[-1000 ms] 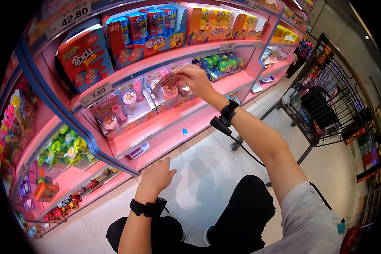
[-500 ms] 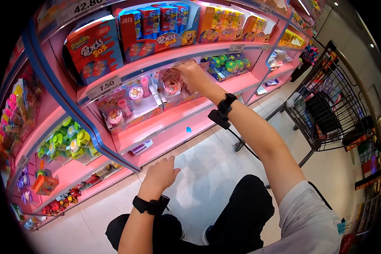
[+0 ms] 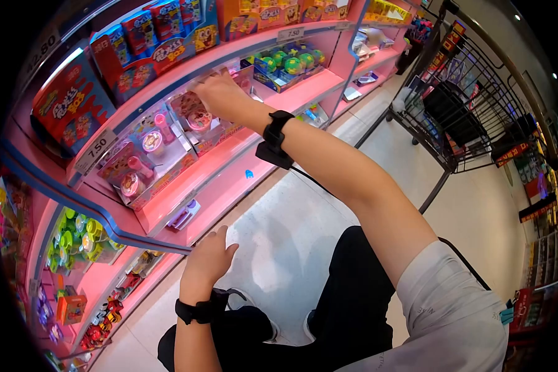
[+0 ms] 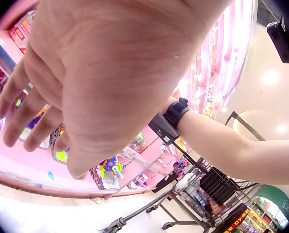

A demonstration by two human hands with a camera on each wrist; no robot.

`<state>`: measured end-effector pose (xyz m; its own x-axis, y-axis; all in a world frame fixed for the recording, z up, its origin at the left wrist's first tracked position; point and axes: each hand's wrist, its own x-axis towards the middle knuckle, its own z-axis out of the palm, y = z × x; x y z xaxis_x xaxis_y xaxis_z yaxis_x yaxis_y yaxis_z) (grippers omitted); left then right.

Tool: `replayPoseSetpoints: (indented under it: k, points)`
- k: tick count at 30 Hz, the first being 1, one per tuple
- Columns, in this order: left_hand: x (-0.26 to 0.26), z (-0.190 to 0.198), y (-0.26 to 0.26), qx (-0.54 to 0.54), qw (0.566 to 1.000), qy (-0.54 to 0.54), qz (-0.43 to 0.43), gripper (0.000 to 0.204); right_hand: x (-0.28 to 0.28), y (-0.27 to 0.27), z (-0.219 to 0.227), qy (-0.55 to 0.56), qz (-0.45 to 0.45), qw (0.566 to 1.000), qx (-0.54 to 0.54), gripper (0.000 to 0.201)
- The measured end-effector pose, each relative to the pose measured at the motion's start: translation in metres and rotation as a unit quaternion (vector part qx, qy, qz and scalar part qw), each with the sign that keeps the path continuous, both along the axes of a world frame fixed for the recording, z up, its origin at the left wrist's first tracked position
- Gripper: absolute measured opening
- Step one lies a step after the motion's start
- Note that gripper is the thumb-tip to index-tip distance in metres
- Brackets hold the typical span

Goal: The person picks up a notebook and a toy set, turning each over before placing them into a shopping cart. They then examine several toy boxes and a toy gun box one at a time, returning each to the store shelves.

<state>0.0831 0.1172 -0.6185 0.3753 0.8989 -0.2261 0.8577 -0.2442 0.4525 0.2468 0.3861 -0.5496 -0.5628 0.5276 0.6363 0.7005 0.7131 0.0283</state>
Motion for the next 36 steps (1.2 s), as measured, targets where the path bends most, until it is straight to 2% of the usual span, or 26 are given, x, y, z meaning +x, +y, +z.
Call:
replayPoseSetpoints:
  k: [3,6,7,9,11,12,15,18,21,26,29,32,35,36]
  points:
    - [0.004,0.008,0.002,-0.028,1.000,-0.001,0.012,0.048,-0.009,0.005,0.005,-0.124,-0.089,0.988,-0.011,0.034]
    - [0.009,0.016,0.002,-0.068,0.997,0.009,0.025,0.052,-0.009,0.006,-0.025,0.022,0.023,0.994,0.103,0.043]
    - [0.009,0.014,0.002,-0.064,0.998,0.007,0.021,0.052,-0.014,0.005,-0.032,0.004,0.013,0.992,0.124,0.052]
    - [0.010,0.014,0.003,-0.059,0.998,0.011,0.015,0.052,-0.024,0.002,-0.038,0.005,-0.029,0.993,0.112,0.053]
    - [0.010,0.014,0.002,-0.060,0.998,0.023,0.014,0.052,-0.024,0.006,-0.030,-0.030,-0.020,0.999,0.025,0.056]
    - [0.005,0.002,-0.001,0.023,1.000,0.009,-0.007,0.041,-0.020,0.005,-0.016,-0.032,0.004,0.999,-0.017,0.046]
    - [0.008,0.013,0.000,-0.057,0.998,0.027,0.024,0.052,-0.016,0.030,-0.011,0.042,0.085,0.991,-0.094,0.031]
    - [0.005,0.018,-0.004,-0.069,0.996,0.036,0.037,0.051,-0.005,0.032,-0.017,0.101,0.116,0.988,-0.032,0.021]
    - [0.003,0.015,-0.005,-0.062,0.996,0.047,0.036,0.049,-0.003,0.027,-0.033,0.109,0.142,0.984,0.009,0.018]
    - [0.000,0.011,-0.007,-0.057,0.997,0.039,0.035,0.047,0.000,0.032,-0.024,0.099,0.159,0.982,-0.039,0.021]
    - [0.002,0.005,-0.009,-0.055,0.997,0.035,0.036,0.046,-0.003,0.033,-0.032,0.087,0.127,0.988,0.015,0.021]
    - [0.005,0.008,-0.004,-0.060,0.997,0.044,0.030,0.046,-0.009,0.026,-0.025,-0.049,0.020,0.998,-0.028,0.031]
    - [0.007,0.011,-0.001,-0.055,0.998,0.034,0.027,0.045,-0.019,0.006,-0.025,0.005,-0.110,0.992,0.063,0.040]
    - [0.008,0.011,0.000,-0.052,0.998,0.029,0.027,0.045,-0.020,0.006,-0.032,0.031,-0.116,0.992,0.045,0.047]
